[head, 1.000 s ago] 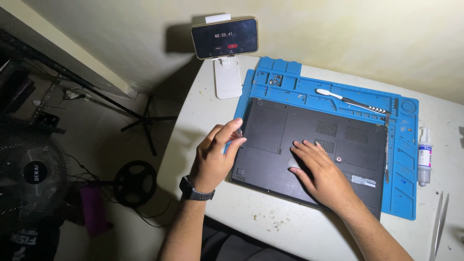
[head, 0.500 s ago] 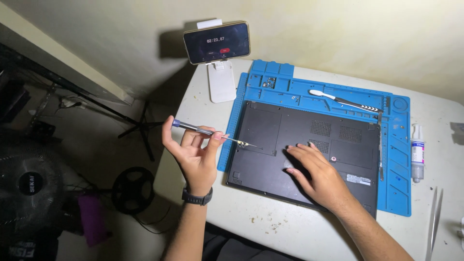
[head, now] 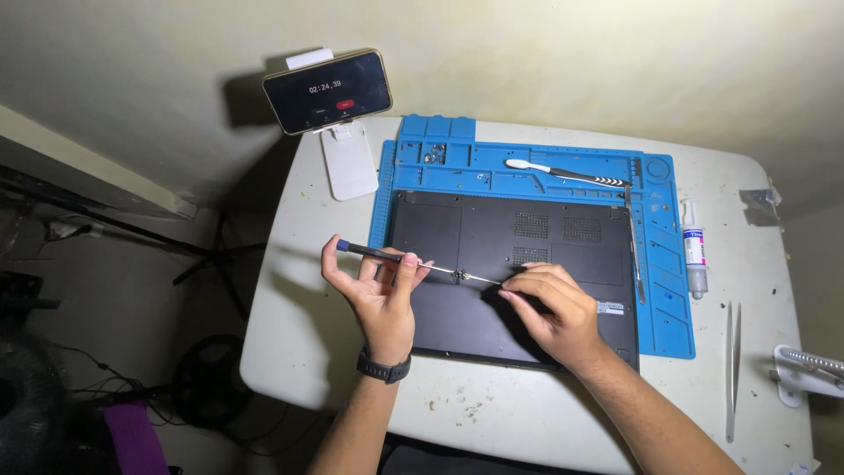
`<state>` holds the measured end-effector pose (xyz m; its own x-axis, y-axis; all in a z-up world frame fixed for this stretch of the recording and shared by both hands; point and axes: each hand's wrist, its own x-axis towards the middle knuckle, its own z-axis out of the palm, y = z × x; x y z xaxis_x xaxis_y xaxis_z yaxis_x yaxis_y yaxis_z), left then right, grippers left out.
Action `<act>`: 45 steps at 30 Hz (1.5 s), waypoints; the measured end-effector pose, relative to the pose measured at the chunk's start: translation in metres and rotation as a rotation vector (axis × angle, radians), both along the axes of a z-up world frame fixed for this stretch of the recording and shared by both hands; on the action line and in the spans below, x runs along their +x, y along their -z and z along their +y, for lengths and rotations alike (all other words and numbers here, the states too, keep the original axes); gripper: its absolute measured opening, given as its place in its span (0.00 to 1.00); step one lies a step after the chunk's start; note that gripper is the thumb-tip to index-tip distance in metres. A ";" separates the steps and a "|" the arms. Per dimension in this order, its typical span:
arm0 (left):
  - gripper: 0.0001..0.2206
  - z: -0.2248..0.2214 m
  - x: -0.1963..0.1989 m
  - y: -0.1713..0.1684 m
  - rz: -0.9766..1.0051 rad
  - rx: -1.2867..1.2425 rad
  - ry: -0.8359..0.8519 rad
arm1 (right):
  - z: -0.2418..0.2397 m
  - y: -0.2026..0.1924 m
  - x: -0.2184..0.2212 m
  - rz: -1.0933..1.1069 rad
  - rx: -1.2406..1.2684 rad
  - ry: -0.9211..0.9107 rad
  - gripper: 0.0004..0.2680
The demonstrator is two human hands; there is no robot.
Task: Using a precision screwdriver to remove screws from the bottom cover of a laptop on a repair mat.
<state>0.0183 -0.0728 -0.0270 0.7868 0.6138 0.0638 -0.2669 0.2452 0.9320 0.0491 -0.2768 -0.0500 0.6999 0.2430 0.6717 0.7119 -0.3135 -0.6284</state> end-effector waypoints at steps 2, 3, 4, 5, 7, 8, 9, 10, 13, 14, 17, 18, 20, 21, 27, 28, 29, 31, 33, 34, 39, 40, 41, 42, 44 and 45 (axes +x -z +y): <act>0.41 -0.001 0.002 0.004 0.010 -0.037 0.008 | -0.001 -0.002 0.001 0.004 -0.005 0.016 0.03; 0.41 -0.002 0.002 0.005 0.008 -0.035 0.007 | -0.001 -0.004 0.001 0.002 -0.003 0.016 0.03; 0.41 -0.003 0.002 0.006 0.015 -0.045 0.010 | 0.000 -0.006 0.001 0.005 0.008 0.014 0.03; 0.41 -0.004 0.002 0.008 0.022 -0.055 0.013 | 0.001 -0.008 0.001 0.007 0.020 0.011 0.03; 0.41 -0.005 0.001 0.009 0.025 -0.060 0.011 | 0.001 -0.005 0.000 0.019 0.029 0.010 0.02; 0.41 -0.006 0.002 0.009 0.026 -0.067 0.010 | 0.001 -0.004 0.000 0.029 0.035 0.010 0.02; 0.41 -0.006 0.003 0.010 0.024 -0.066 0.010 | 0.000 -0.003 0.001 0.027 0.036 0.010 0.02; 0.41 -0.007 0.002 0.011 0.022 -0.063 0.009 | -0.001 -0.002 0.001 0.023 0.052 0.019 0.02; 0.41 -0.012 0.003 0.016 0.023 -0.044 0.024 | -0.002 0.003 0.000 0.011 0.071 0.030 0.03; 0.40 -0.014 0.003 0.018 0.022 -0.026 0.036 | -0.002 0.004 0.001 -0.001 0.076 0.028 0.03; 0.40 -0.022 0.002 0.017 0.021 0.013 0.067 | 0.002 0.000 -0.001 -0.021 0.070 -0.005 0.02; 0.40 -0.023 0.002 0.017 0.019 0.013 0.070 | 0.002 0.000 0.000 -0.022 0.071 -0.002 0.02; 0.40 -0.027 0.002 0.019 0.019 0.036 0.086 | 0.003 0.001 -0.001 -0.026 0.072 -0.017 0.02; 0.40 -0.028 0.003 0.018 0.018 0.036 0.091 | 0.003 0.001 0.000 -0.027 0.071 -0.013 0.02; 0.40 -0.034 0.000 0.021 0.017 0.073 0.114 | 0.004 0.002 -0.001 -0.006 0.062 -0.009 0.03; 0.40 -0.033 0.000 0.021 0.016 0.078 0.116 | 0.003 0.003 0.000 0.009 0.048 -0.007 0.02; 0.39 -0.033 0.000 0.021 0.015 0.083 0.118 | 0.003 0.004 0.000 0.025 0.035 -0.004 0.02; 0.39 -0.033 0.000 0.021 0.009 0.084 0.121 | 0.003 0.000 0.000 0.026 0.025 -0.005 0.02; 0.39 -0.032 0.001 0.022 0.003 0.084 0.124 | 0.005 -0.003 -0.001 0.028 0.015 -0.005 0.03; 0.39 -0.032 0.002 0.023 -0.006 0.103 0.126 | 0.006 -0.005 -0.001 0.039 0.020 -0.008 0.02; 0.39 -0.033 0.009 0.015 -0.042 0.157 0.140 | 0.004 -0.005 -0.001 0.065 0.033 -0.020 0.02; 0.39 -0.034 0.012 0.012 -0.060 0.172 0.162 | 0.002 -0.004 0.000 0.069 0.028 -0.003 0.03; 0.38 -0.035 0.015 0.009 -0.079 0.187 0.184 | 0.000 -0.003 0.002 0.074 0.024 0.014 0.05; 0.38 -0.033 0.020 0.006 -0.082 0.181 0.187 | 0.000 -0.005 0.002 0.072 0.018 0.017 0.05; 0.37 -0.028 0.032 0.000 -0.124 0.269 0.270 | -0.001 -0.009 0.003 0.100 0.010 0.055 0.10; 0.37 -0.025 0.042 -0.004 -0.131 0.267 0.277 | -0.001 -0.014 0.007 0.095 0.008 0.063 0.10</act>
<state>0.0601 -0.0979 -0.0231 0.8945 0.3281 0.3035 -0.3460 0.0783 0.9350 0.0564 -0.2773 -0.0360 0.7739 0.1913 0.6038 0.6285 -0.3501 -0.6946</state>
